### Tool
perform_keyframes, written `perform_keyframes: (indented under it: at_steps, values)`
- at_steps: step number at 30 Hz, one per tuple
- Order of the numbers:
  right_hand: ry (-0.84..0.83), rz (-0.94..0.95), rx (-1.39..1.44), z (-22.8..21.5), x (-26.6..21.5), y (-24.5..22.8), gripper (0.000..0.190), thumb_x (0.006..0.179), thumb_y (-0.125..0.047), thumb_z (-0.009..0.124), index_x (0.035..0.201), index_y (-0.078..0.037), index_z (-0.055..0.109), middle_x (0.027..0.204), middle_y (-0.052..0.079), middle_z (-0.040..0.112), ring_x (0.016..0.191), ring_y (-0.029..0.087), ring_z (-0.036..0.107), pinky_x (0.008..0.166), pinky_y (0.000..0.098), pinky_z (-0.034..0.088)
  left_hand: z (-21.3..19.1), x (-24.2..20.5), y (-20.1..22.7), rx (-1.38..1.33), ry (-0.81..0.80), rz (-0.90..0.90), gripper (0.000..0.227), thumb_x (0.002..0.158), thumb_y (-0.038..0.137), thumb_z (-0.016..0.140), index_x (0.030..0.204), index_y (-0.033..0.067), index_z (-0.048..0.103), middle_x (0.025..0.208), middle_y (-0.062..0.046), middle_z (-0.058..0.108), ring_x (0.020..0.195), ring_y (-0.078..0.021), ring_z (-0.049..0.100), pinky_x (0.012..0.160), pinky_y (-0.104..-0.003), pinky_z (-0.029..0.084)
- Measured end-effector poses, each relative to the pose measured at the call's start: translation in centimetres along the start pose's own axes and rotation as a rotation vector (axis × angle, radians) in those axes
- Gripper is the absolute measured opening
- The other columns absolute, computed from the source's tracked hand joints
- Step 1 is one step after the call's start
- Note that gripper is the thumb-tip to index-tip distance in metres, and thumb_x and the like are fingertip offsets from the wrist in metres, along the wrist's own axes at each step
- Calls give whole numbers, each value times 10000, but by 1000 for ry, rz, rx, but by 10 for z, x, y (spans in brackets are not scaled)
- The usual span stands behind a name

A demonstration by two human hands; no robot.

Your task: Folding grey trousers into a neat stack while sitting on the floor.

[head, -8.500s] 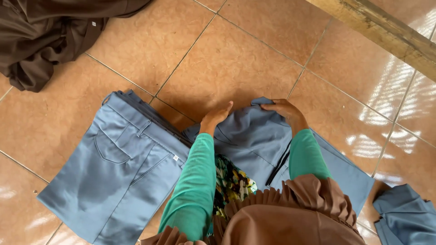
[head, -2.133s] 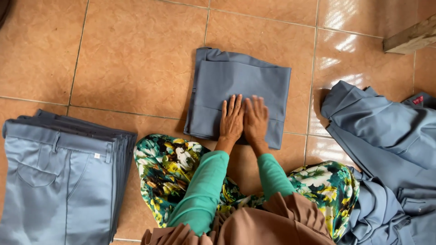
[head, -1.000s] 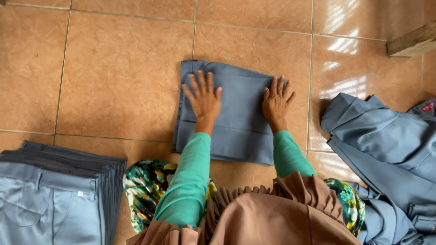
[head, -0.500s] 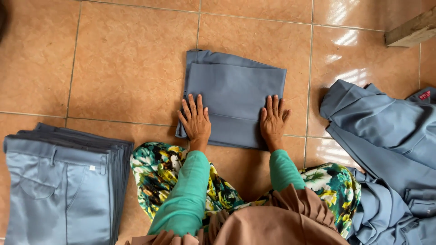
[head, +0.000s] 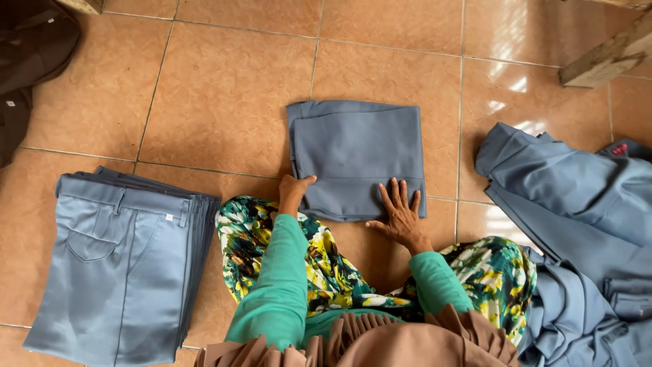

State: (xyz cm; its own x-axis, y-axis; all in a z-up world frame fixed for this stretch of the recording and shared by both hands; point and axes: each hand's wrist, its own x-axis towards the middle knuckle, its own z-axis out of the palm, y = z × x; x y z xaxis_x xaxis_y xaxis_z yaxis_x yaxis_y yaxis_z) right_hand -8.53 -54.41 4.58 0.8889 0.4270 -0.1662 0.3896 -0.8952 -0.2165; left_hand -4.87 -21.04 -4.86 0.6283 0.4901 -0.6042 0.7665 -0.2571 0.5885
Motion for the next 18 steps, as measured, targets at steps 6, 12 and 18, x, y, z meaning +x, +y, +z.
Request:
perform_keyframes:
  at_steps: [6, 12, 18]
  values:
    - [12, 18, -65, 1, -4, 15, 1070, 802, -661, 641, 1663, -332, 98, 1725, 56, 126, 1589, 254, 88, 1243, 616, 38, -48, -109, 75, -790, -285, -166, 1211, 664, 449, 943, 1566, -43, 302, 1553, -354, 343, 1413, -534, 377, 1021, -703, 384]
    - [98, -68, 37, 11, -13, 21, 1031, 685, -218, 584, 1650, -302, 232, 1692, 15, 271, 1558, 188, 228, 1260, 506, 163, -21, -144, 30, -1697, -390, -237, 750, 826, 194, 795, 1441, 40, 394, 1217, -172, 572, 569, -245, 569, 410, -316, 322]
    - [-49, 41, 524, -21, -12, -42, 82, 668, -240, 576, 742, -262, 604, 711, -1, 638, 797, 265, 715, 732, 455, 527, -51, -203, 97, -1778, 110, 185, 628, 896, 142, 802, 1442, 179, 495, 1417, -146, 549, 1258, -326, 575, 1040, -485, 505]
